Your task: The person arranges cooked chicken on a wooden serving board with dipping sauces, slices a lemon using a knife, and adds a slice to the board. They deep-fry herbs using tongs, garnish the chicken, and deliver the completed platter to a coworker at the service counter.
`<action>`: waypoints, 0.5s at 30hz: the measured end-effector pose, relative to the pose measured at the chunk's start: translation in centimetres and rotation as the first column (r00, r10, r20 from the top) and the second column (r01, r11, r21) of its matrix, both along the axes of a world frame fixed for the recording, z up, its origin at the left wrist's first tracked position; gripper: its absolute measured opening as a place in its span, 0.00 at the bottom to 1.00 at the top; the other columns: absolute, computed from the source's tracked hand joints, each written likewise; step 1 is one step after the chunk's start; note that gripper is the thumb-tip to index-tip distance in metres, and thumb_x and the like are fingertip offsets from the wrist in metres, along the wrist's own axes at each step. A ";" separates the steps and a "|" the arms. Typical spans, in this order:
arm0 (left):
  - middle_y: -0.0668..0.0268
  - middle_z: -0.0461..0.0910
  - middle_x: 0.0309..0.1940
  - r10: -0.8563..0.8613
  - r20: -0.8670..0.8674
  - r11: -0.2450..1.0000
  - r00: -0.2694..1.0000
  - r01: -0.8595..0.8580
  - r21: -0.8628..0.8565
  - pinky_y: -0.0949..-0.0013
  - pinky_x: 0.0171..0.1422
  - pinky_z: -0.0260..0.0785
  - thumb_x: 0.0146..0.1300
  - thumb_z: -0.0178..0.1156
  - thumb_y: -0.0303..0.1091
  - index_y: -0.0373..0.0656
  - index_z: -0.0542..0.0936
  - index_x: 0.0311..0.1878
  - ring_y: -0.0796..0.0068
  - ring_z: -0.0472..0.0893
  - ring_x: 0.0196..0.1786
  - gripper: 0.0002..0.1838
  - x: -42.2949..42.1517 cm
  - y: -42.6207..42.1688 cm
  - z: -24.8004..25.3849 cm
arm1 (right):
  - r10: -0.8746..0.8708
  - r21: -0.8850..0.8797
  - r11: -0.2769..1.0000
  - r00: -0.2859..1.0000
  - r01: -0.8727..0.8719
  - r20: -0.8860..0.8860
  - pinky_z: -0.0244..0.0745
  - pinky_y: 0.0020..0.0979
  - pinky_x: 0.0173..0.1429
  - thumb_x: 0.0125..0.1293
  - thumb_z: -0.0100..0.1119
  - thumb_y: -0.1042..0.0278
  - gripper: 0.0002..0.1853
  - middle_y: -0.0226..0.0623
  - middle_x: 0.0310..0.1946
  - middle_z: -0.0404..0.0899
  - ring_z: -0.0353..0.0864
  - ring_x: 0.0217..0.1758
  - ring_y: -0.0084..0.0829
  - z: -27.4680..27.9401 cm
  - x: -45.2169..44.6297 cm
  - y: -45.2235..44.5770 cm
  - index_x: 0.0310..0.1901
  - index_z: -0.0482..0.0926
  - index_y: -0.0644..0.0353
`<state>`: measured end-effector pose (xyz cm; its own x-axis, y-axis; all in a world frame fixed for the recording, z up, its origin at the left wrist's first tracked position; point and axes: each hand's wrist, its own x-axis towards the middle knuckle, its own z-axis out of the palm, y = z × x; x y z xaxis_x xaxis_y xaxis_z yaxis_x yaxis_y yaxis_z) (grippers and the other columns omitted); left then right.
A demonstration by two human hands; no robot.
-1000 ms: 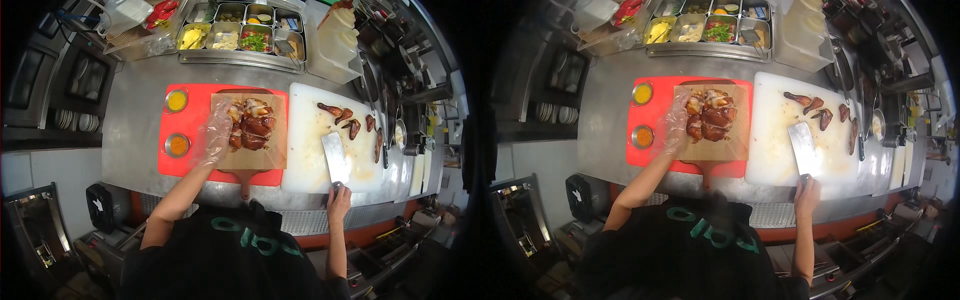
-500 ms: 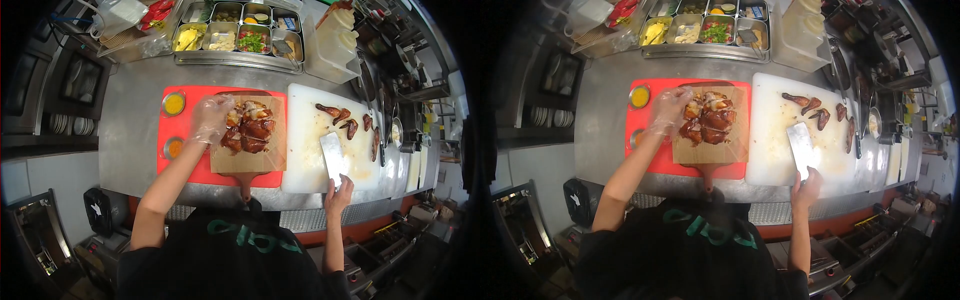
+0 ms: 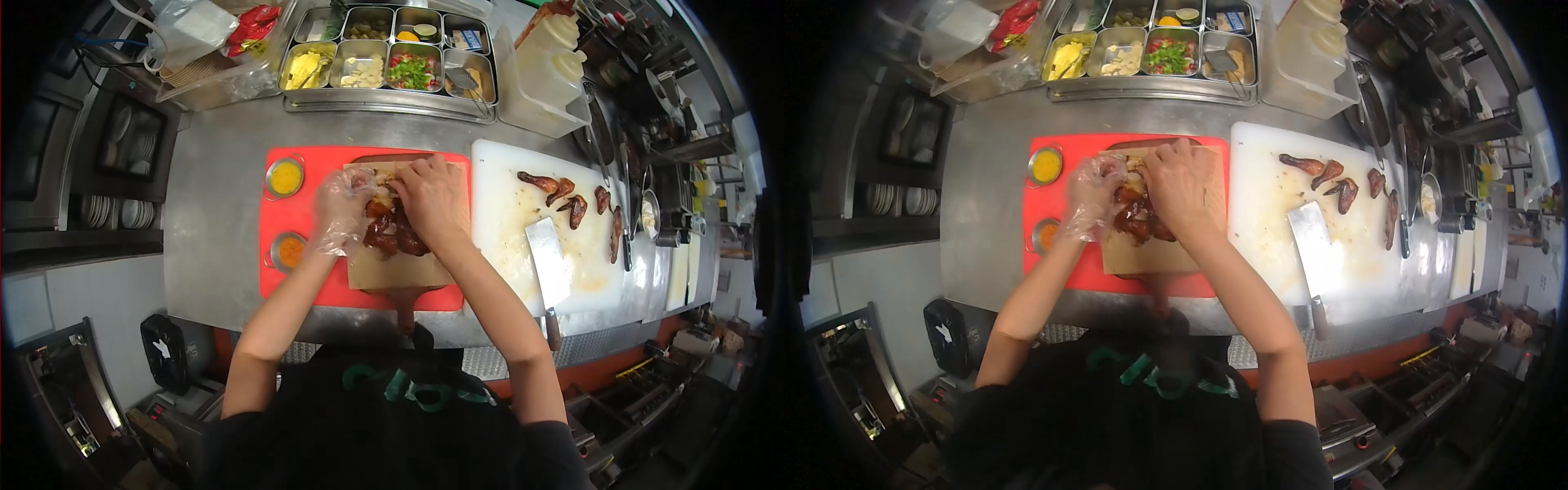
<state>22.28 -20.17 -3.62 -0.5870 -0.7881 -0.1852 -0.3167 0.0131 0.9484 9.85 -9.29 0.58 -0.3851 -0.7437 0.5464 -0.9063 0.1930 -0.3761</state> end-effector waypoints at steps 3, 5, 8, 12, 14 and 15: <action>0.67 0.78 0.32 -0.008 0.091 0.986 0.996 0.024 -0.168 0.73 0.34 0.72 0.55 0.61 0.22 0.37 0.79 0.38 0.80 0.75 0.32 0.06 0.1 0.2 2.0 | -0.050 0.220 0.975 0.998 0.042 0.030 0.62 0.39 0.47 0.48 0.66 0.67 0.06 0.30 0.30 0.77 0.71 0.41 0.37 -0.6 0.3 -1.6 0.27 0.79 0.55; 0.59 0.81 0.34 0.040 0.021 0.997 0.999 -0.041 0.061 0.66 0.41 0.73 0.53 0.64 0.27 0.39 0.80 0.39 0.68 0.81 0.36 0.09 0.3 0.2 1.1 | 0.040 0.264 0.963 0.997 -0.056 0.066 0.62 0.38 0.47 0.50 0.62 0.67 0.05 0.30 0.31 0.76 0.70 0.43 0.36 -0.6 0.3 -1.7 0.29 0.78 0.55; 0.59 0.81 0.37 0.010 0.032 0.993 0.999 -0.006 -0.120 0.66 0.43 0.73 0.55 0.63 0.26 0.38 0.79 0.40 0.70 0.81 0.39 0.09 0.6 -0.3 0.2 | 0.250 0.335 0.924 0.952 -0.181 -0.175 0.63 0.36 0.47 0.51 0.57 0.67 0.05 0.31 0.32 0.74 0.69 0.44 0.35 -1.0 0.0 -1.4 0.30 0.77 0.55; 0.58 0.81 0.40 0.071 -0.085 0.991 0.994 -0.080 -0.109 0.66 0.46 0.72 0.55 0.62 0.24 0.37 0.80 0.40 0.69 0.81 0.42 0.09 0.3 0.2 1.8 | 0.330 0.337 0.906 0.927 -0.256 -0.180 0.64 0.35 0.47 0.51 0.53 0.68 0.05 0.31 0.33 0.73 0.68 0.44 0.35 -0.9 0.0 -1.1 0.31 0.75 0.55; 0.56 0.81 0.41 0.010 -0.105 0.990 0.994 -0.025 -0.138 0.66 0.48 0.72 0.54 0.60 0.22 0.37 0.80 0.40 0.65 0.81 0.43 0.09 0.1 0.0 1.4 | 0.337 0.288 0.912 0.934 -0.292 -0.120 0.65 0.36 0.47 0.51 0.54 0.69 0.04 0.31 0.32 0.74 0.69 0.43 0.35 -1.1 -0.1 -0.9 0.30 0.74 0.55; 0.56 0.81 0.41 0.006 -0.106 0.990 0.994 -0.020 -0.138 0.66 0.48 0.72 0.54 0.60 0.22 0.37 0.80 0.40 0.65 0.81 0.43 0.09 0.0 -0.1 1.5 | 0.333 0.288 0.913 0.935 -0.288 -0.120 0.65 0.36 0.47 0.51 0.54 0.69 0.04 0.31 0.32 0.74 0.69 0.43 0.35 -0.9 -0.2 -0.8 0.30 0.74 0.55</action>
<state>22.25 -20.26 -2.17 -0.5870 -0.8095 -0.0117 -0.2166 0.1431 0.9657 9.61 -10.12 -0.36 -0.0339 -0.9357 0.3512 -0.9805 -0.0369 -0.1929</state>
